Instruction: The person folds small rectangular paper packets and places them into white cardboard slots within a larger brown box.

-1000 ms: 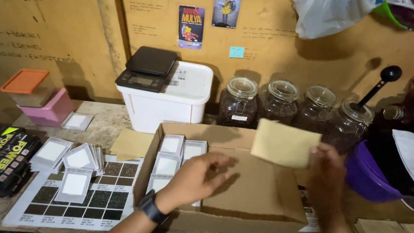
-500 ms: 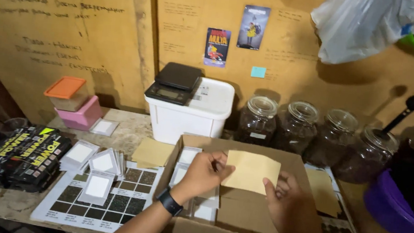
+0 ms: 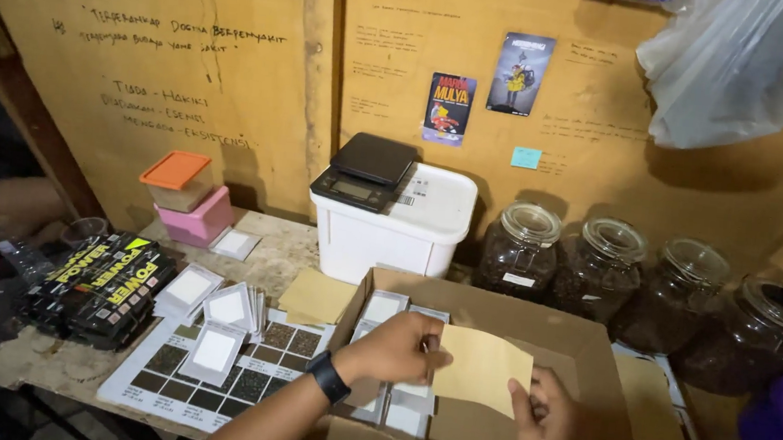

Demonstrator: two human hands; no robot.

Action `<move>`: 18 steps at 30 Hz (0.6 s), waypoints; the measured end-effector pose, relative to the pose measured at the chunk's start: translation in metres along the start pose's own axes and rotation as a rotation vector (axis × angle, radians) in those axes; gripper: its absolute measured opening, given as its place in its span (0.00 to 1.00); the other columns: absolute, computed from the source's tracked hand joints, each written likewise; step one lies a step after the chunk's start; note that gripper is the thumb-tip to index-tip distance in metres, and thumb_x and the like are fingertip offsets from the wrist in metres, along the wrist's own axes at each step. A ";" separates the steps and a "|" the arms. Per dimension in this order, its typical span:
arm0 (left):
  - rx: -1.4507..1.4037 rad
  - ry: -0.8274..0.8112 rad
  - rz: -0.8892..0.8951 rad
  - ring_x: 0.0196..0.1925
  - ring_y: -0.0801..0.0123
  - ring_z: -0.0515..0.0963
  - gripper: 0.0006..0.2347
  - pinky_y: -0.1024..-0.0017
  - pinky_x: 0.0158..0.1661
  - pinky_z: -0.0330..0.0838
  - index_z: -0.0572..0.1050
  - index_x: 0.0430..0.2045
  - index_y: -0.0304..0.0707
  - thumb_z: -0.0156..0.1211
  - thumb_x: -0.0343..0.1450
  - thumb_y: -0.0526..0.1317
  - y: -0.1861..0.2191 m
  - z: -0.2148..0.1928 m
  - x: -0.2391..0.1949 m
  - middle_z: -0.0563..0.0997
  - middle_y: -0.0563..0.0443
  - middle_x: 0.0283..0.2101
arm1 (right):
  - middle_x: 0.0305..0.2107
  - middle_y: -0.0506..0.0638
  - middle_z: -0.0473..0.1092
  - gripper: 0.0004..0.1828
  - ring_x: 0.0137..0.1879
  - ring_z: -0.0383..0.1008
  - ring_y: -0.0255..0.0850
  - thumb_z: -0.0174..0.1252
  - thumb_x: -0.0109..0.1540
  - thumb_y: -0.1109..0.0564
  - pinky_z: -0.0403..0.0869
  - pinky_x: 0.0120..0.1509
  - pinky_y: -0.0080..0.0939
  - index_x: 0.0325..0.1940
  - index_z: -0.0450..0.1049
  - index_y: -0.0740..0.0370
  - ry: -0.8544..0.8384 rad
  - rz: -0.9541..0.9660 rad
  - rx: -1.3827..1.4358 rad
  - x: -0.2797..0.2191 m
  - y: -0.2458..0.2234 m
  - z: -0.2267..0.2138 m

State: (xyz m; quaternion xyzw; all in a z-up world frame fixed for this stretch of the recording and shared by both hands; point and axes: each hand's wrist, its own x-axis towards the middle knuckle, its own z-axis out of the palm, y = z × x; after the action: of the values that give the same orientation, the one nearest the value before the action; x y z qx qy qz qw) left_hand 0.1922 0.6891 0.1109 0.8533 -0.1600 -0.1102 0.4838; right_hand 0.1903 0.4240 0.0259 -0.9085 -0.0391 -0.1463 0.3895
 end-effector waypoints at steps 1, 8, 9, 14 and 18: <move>-0.059 -0.021 -0.016 0.26 0.72 0.83 0.05 0.73 0.31 0.75 0.78 0.29 0.40 0.60 0.74 0.38 -0.003 -0.002 0.000 0.83 0.52 0.25 | 0.17 0.45 0.80 0.13 0.22 0.79 0.36 0.61 0.60 0.44 0.72 0.30 0.35 0.40 0.77 0.52 0.036 -0.137 -0.135 -0.002 0.003 0.000; -0.141 0.070 -0.073 0.21 0.75 0.77 0.16 0.73 0.32 0.71 0.66 0.15 0.44 0.61 0.75 0.39 -0.029 0.010 0.003 0.79 0.52 0.17 | 0.12 0.42 0.71 0.12 0.18 0.71 0.39 0.59 0.60 0.42 0.67 0.27 0.41 0.36 0.77 0.48 -0.085 -0.209 -0.228 -0.003 0.002 -0.001; -0.196 0.100 -0.032 0.22 0.74 0.79 0.17 0.74 0.30 0.71 0.64 0.14 0.44 0.61 0.74 0.38 -0.030 0.012 0.004 0.77 0.53 0.16 | 0.12 0.44 0.72 0.13 0.17 0.71 0.40 0.60 0.60 0.41 0.67 0.27 0.43 0.40 0.77 0.48 -0.087 -0.199 -0.228 -0.001 0.003 0.000; -0.205 0.151 0.018 0.22 0.74 0.81 0.17 0.75 0.31 0.71 0.64 0.14 0.45 0.63 0.74 0.38 -0.033 0.016 0.003 0.75 0.56 0.17 | 0.12 0.46 0.67 0.13 0.18 0.69 0.41 0.60 0.60 0.43 0.66 0.30 0.42 0.40 0.77 0.51 -0.110 -0.126 -0.177 -0.003 0.000 -0.001; -0.075 0.329 0.105 0.26 0.73 0.71 0.14 0.73 0.32 0.65 0.66 0.16 0.44 0.63 0.72 0.39 -0.050 0.019 0.013 0.73 0.58 0.22 | 0.37 0.47 0.85 0.18 0.44 0.88 0.41 0.61 0.59 0.45 0.83 0.42 0.43 0.50 0.78 0.50 -0.163 -0.037 -0.175 -0.001 -0.005 -0.004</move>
State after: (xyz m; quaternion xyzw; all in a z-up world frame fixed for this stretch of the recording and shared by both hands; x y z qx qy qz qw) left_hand 0.2057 0.6930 0.0572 0.8317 -0.1187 0.0505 0.5400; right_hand 0.1875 0.4246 0.0313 -0.9470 -0.0744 -0.0822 0.3016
